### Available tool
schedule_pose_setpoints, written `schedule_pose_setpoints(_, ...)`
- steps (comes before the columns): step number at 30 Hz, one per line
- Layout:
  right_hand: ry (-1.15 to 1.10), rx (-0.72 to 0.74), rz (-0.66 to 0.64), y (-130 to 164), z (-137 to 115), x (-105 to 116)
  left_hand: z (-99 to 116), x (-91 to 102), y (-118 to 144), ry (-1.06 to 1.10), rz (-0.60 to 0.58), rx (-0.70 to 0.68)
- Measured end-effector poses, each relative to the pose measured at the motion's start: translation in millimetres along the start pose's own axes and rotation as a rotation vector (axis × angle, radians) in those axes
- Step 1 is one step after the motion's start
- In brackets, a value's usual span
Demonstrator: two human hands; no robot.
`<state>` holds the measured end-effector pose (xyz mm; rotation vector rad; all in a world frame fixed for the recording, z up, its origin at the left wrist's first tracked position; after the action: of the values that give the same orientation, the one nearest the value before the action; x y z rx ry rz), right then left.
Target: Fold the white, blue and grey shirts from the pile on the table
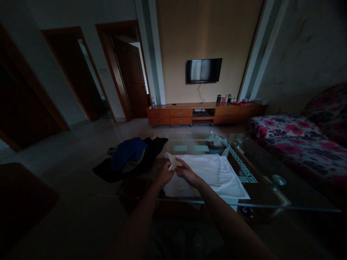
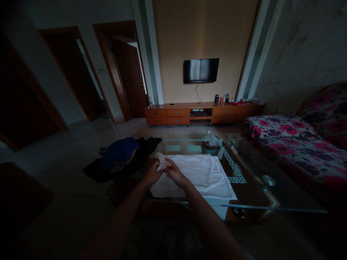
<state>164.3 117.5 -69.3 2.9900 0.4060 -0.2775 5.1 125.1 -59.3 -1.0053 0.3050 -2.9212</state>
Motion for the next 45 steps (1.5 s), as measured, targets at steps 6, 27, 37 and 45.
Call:
schedule_pose_setpoints(6, -0.293, -0.108, -0.044, 4, -3, -12, 14, -9.1, 8, 0.161, -0.245, 0.079)
schedule_pose_setpoints(27, 0.065, 0.045, 0.008, 2, -33, 17, -14, 5.2, -2, 0.011, 0.220, 0.222)
schedule_pose_setpoints(37, 0.416, 0.100, 0.102, 62, -81, 153, -14, -7.1, 6, 0.093, 0.076, 0.135)
schedule_pose_setpoints(45, 0.466, 0.006, 0.248, 82, -64, 215, -19, -22.2, 11, 0.289, -0.184, 0.225)
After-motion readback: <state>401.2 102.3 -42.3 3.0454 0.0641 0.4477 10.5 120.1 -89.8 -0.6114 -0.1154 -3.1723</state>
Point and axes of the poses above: each hand's wrist, its own y-axis away from the middle knuckle, its own x-axis out of the back of the hand, z = x × y, the point moved 1 cm from there along -y, towards the middle knuckle, and after that the axes turned 1 degree about z, right-handed, at the moved point
